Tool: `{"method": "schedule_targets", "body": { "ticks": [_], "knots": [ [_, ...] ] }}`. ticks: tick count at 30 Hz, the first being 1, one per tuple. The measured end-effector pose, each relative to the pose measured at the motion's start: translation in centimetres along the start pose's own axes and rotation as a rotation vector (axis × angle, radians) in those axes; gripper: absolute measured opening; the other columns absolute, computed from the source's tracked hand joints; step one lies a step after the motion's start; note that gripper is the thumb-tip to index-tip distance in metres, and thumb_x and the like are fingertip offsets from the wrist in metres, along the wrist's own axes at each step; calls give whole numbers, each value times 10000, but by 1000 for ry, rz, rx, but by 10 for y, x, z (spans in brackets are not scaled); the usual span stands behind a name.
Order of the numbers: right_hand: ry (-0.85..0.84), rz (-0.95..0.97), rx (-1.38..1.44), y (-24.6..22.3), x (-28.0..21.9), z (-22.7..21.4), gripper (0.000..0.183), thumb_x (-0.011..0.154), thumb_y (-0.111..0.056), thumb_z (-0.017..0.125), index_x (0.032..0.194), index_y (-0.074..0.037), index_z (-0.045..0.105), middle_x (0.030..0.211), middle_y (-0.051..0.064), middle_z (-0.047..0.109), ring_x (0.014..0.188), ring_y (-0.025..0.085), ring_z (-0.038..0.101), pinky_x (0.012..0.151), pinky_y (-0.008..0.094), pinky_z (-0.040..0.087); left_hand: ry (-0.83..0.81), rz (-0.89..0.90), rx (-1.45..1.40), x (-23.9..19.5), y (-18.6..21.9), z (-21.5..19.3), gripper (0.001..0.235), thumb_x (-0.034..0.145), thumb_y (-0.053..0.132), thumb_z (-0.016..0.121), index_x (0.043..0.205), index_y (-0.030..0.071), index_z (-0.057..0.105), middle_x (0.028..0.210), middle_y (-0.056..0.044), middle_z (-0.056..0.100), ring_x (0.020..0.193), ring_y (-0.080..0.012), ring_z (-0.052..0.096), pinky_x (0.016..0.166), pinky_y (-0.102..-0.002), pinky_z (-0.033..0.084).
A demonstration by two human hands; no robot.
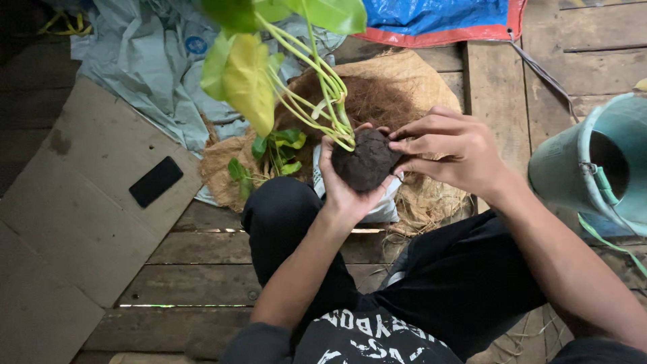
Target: The person sits on a wooden floor and packs soil around the root ball of a small plant. They then wrap the root ball with coconut coir, pressing it firmly to secure the plant.
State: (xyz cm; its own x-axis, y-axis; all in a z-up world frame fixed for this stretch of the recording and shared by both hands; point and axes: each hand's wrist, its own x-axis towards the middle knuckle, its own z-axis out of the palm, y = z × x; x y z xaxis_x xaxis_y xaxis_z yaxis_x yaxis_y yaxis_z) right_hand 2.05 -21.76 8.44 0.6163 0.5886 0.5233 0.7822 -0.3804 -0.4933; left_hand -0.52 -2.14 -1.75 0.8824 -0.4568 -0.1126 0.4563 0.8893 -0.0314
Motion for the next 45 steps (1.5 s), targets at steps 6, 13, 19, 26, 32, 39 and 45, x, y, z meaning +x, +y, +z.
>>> {"method": "schedule_targets", "body": {
  "ticks": [6, 13, 19, 26, 32, 39, 45],
  "knots": [
    [-11, -3, -36, -5, -2, 1, 441, 714, -145, 917, 1132, -87, 788, 1160, 91, 738, 904, 237, 644, 781, 367, 516, -5, 37, -50, -2, 1, 3, 624, 986, 664, 503, 1249, 115, 640, 1244, -130, 667, 1140, -325, 655, 909, -522, 573],
    [42, 66, 51, -7, -3, -3, 472, 719, -160, 907, 1166, -104, 764, 1156, 92, 695, 1034, 261, 671, 886, 374, 547, 36, 104, 38, 2, -1, 8, 543, 981, 590, 516, 1208, 112, 639, 1185, -124, 670, 1136, -347, 656, 965, -521, 582],
    [28, 141, 55, -3, -9, 4, 291, 746, -107, 904, 1014, -92, 793, 1086, 95, 707, 952, 234, 688, 797, 337, 556, 30, 99, 56, 5, -5, 13, 430, 990, 441, 530, 1202, 82, 638, 1172, -139, 688, 1124, -334, 675, 895, -481, 581],
    [51, 220, 86, -1, -9, 5, 337, 718, -132, 926, 1004, -58, 765, 1067, 101, 691, 926, 225, 696, 767, 326, 549, 164, 86, 90, 3, -6, 21, 435, 932, 444, 545, 1177, 97, 638, 1207, -128, 712, 1063, -290, 681, 863, -427, 596],
    [57, 268, 9, -3, -8, 10, 403, 722, -148, 935, 1041, -27, 720, 1082, 100, 686, 910, 209, 674, 738, 321, 543, 157, 86, 102, 6, -6, 16, 423, 945, 459, 578, 1189, 122, 655, 1156, -112, 701, 1009, -270, 692, 816, -403, 602],
    [51, 347, 65, -13, 7, 2, 486, 760, -143, 911, 1186, -31, 707, 1181, 102, 670, 892, 179, 657, 745, 299, 548, 294, 84, 144, 12, -2, 13, 440, 885, 482, 561, 1161, 164, 689, 1122, -46, 727, 985, -235, 724, 754, -377, 594],
    [284, 502, 217, -41, 4, 18, 565, 938, -171, 771, 1461, -55, 592, 1432, 144, 560, 1266, 242, 642, 1079, 337, 536, 297, 246, 151, 25, -10, -4, 438, 979, 465, 553, 1196, 101, 660, 1126, -65, 732, 990, -233, 730, 851, -345, 605]
  ]
}}
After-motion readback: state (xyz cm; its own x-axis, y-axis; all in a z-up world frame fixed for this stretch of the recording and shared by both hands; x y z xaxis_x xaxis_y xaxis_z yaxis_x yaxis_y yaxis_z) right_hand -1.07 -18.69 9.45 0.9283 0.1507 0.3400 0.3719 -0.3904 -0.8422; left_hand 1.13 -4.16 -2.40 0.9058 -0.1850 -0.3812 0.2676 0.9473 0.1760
